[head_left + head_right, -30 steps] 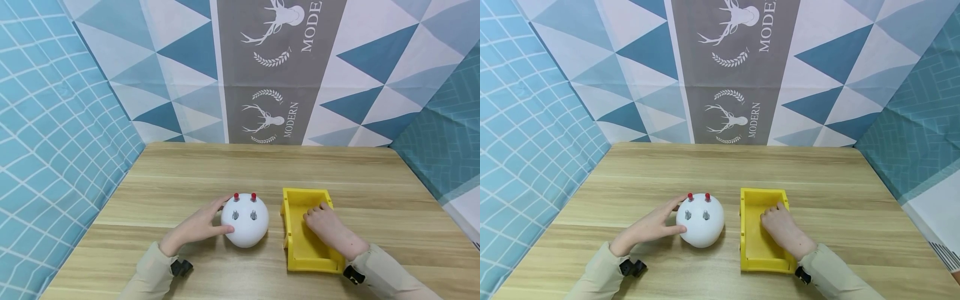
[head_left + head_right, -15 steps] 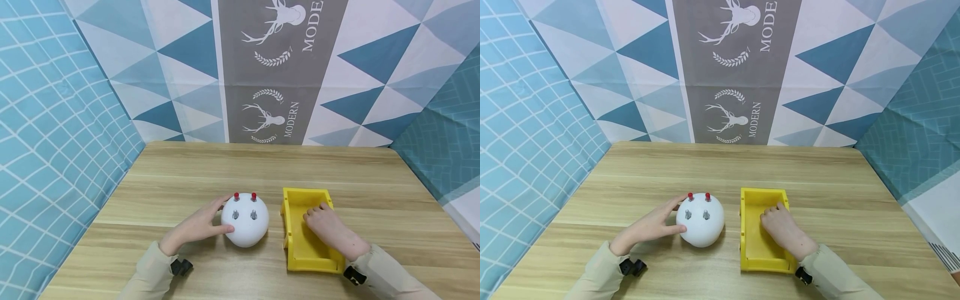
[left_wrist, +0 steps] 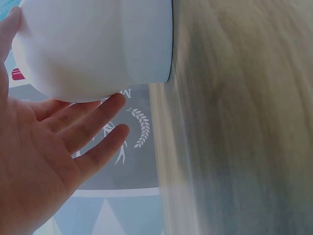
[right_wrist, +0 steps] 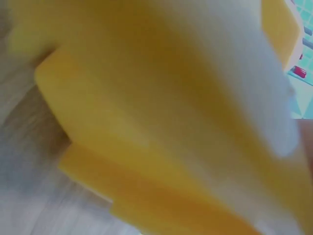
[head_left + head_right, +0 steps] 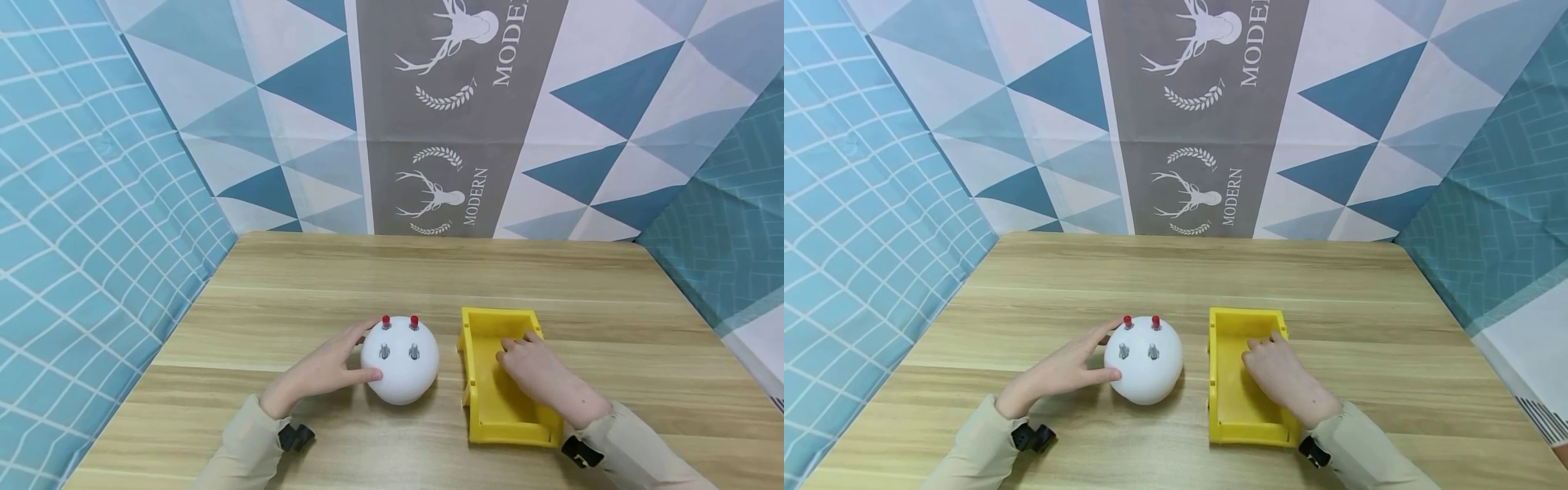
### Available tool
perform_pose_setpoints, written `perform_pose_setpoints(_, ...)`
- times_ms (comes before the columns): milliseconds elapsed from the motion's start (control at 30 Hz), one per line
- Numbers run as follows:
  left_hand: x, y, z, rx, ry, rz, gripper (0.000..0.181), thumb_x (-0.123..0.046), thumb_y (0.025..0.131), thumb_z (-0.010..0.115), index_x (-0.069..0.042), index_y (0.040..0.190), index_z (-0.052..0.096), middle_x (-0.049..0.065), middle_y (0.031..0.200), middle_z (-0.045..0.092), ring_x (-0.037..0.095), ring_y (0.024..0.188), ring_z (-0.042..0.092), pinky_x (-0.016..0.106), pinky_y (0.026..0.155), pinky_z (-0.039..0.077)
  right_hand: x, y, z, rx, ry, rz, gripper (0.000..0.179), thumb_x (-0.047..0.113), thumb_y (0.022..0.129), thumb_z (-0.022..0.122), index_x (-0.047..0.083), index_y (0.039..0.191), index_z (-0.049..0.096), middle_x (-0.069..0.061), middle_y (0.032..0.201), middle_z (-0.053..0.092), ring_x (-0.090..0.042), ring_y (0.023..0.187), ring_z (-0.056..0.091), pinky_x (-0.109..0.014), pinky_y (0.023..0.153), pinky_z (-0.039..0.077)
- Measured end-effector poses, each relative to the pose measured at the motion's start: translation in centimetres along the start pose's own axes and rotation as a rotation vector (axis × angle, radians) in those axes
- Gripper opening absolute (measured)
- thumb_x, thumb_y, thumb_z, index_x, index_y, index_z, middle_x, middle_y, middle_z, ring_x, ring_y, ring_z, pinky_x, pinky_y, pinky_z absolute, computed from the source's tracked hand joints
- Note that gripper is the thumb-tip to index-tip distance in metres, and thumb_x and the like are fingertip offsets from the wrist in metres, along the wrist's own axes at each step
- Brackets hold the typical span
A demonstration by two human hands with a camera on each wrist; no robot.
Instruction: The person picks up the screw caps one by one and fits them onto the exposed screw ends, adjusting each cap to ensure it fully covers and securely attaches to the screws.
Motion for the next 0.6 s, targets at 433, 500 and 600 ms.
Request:
perform_pose_setpoints(433,0.0,0.0,0.1,-0.003,-0.002,0.002,0.083,-0.064,0.073,0.061,-0.039,0.141,0.02,-0.007,0.141,0.035,0.016,0.123,0.043,0.045,0.099,0.037,-0.1,0.0,-1.6,-0.001,0.077,0.026,0.012,-0.003,0.071,0.067,0.006,0.077,0.066,-0.001,0.074,0.05,-0.014,0.065,0.047,-0.032,0.064,0.039)
perform_pose_setpoints(500,0.0,0.0,0.1,-0.003,-0.001,0.001,0.083,-0.064,0.073,0.06,-0.038,0.141,0.02,-0.007,0.141,0.035,0.017,0.123,0.043,0.045,0.099,0.037,-0.2,0.1,-1.9,-0.009,0.076,0.032,0.013,-0.004,0.071,0.067,0.006,0.078,0.066,-0.001,0.074,0.05,-0.014,0.065,0.046,-0.032,0.064,0.039)
perform_pose_setpoints(600,0.0,0.0,0.1,-0.003,0.0,0.001,0.084,-0.064,0.073,0.06,-0.038,0.141,0.02,-0.007,0.141,0.034,0.017,0.124,0.043,0.045,0.099,0.036,-0.2,0.1,-2.3,-0.025,0.077,0.033,0.012,-0.005,0.073,0.066,0.006,0.078,0.065,0.0,0.073,0.048,-0.013,0.064,0.042,-0.031,0.063,0.037)
Point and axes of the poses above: each hand's wrist, its own y-axis towards the middle knuckle, its own z-axis out of the palm, x = y × z, the point moved 6 cm from there along y, towards the middle knuckle
